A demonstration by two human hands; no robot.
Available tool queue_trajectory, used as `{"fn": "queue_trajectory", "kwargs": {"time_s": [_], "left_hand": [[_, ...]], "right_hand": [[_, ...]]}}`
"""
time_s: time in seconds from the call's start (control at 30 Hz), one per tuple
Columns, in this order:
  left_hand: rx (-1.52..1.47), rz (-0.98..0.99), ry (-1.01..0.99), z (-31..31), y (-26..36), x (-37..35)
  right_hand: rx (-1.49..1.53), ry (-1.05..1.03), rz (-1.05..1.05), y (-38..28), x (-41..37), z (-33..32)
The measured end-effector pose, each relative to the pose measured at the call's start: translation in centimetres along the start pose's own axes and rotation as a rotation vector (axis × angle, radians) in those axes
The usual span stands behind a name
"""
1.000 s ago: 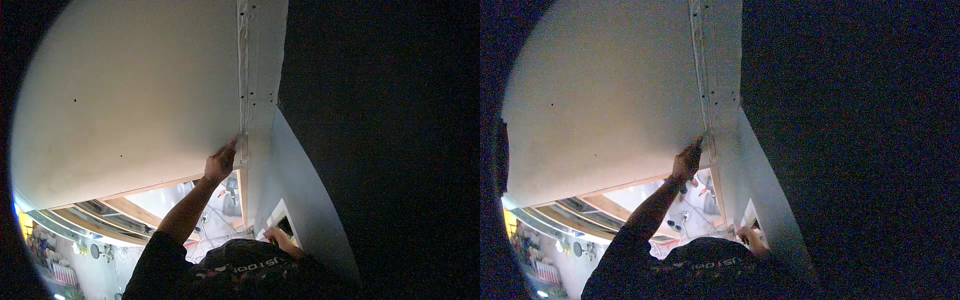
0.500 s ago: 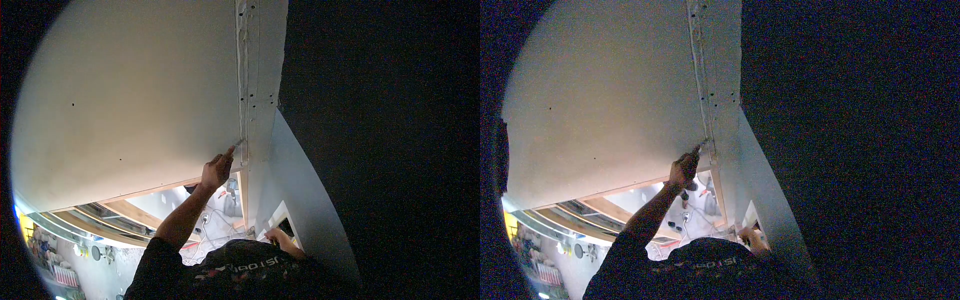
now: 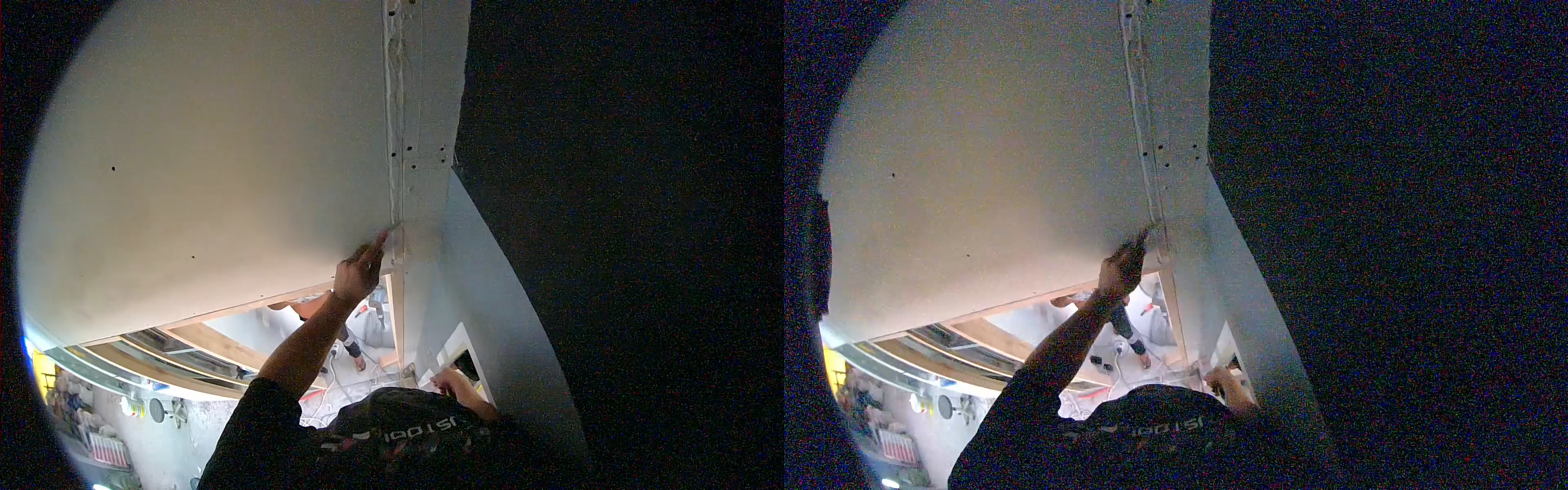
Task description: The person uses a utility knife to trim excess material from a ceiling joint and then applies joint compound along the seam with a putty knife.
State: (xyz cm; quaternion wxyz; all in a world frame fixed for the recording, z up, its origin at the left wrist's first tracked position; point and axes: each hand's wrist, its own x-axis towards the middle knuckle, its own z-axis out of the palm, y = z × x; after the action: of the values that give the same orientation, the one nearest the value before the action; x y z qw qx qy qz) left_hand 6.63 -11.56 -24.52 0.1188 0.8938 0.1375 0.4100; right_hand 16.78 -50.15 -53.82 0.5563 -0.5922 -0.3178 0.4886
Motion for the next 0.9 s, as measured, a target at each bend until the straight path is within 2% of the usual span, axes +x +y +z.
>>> {"fn": "queue_trajectory", "kwargs": {"time_s": [0.03, 0.1, 0.17, 0.23, 0.3, 0.33, 0.37, 0.43, 0.5, 0.53, 0.6, 0.8, 0.83, 0.9], "left_hand": [[0.01, -0.074, -0.06, 0.7, -0.3, -0.6], [0.018, -0.028, -0.058, 2.1, -1.5, -1.6], [0.027, 0.008, -0.047, 4.1, -3.0, -5.0], [0.238, -0.175, -0.415, 5.5, -4.3, -8.9], [0.054, -0.046, -0.258, 2.0, -0.7, -8.3], [0.135, 0.12, -0.111, 2.1, -0.7, -7.3], [0.097, 0.047, -0.143, 1.1, 0.2, -5.5], [0.038, 0.063, -0.019, -1.3, 1.5, -2.3], [0.055, 0.12, 0.009, -1.7, 0.2, -0.9], [0.162, 0.03, -0.107, -1.5, -0.6, -0.8], [0.133, 0.034, -0.086, -1.8, -0.5, 0.0], [0.052, 0.066, -0.046, -1.2, -1.0, 0.4], [0.057, 0.061, -0.051, -1.1, -1.0, 0.4], [0.047, 0.073, -0.029, -1.3, -0.8, 0.6]], "right_hand": [[0.019, -0.004, 0.029, 0.2, 0.1, -0.2], [0.043, -0.003, 0.053, -1.1, -0.3, 0.4], [-0.257, 0.04, -0.206, -6.4, -2.0, 1.7], [-0.078, 0.014, -0.056, 0.0, 0.4, -0.3], [-0.289, 0.002, -0.467, 0.1, 0.8, 0.3], [-0.305, -0.005, -0.472, -1.1, 0.3, 0.6], [-0.297, -0.04, -0.456, -0.6, 0.2, 0.3], [-0.289, -0.077, -0.431, -0.1, -0.2, 0.0], [-0.411, -0.042, -0.348, -1.1, -0.2, 0.1], [-0.411, -0.041, -0.347, -3.5, -0.8, 0.7], [-0.438, -0.022, -0.302, -11.4, -2.7, 3.3], [-0.22, -0.094, -0.265, -6.2, -1.1, 1.3], [-0.218, -0.093, -0.262, -7.0, -1.4, 1.5], [-0.391, -0.049, -0.43, -9.8, -2.2, 2.4]]}}
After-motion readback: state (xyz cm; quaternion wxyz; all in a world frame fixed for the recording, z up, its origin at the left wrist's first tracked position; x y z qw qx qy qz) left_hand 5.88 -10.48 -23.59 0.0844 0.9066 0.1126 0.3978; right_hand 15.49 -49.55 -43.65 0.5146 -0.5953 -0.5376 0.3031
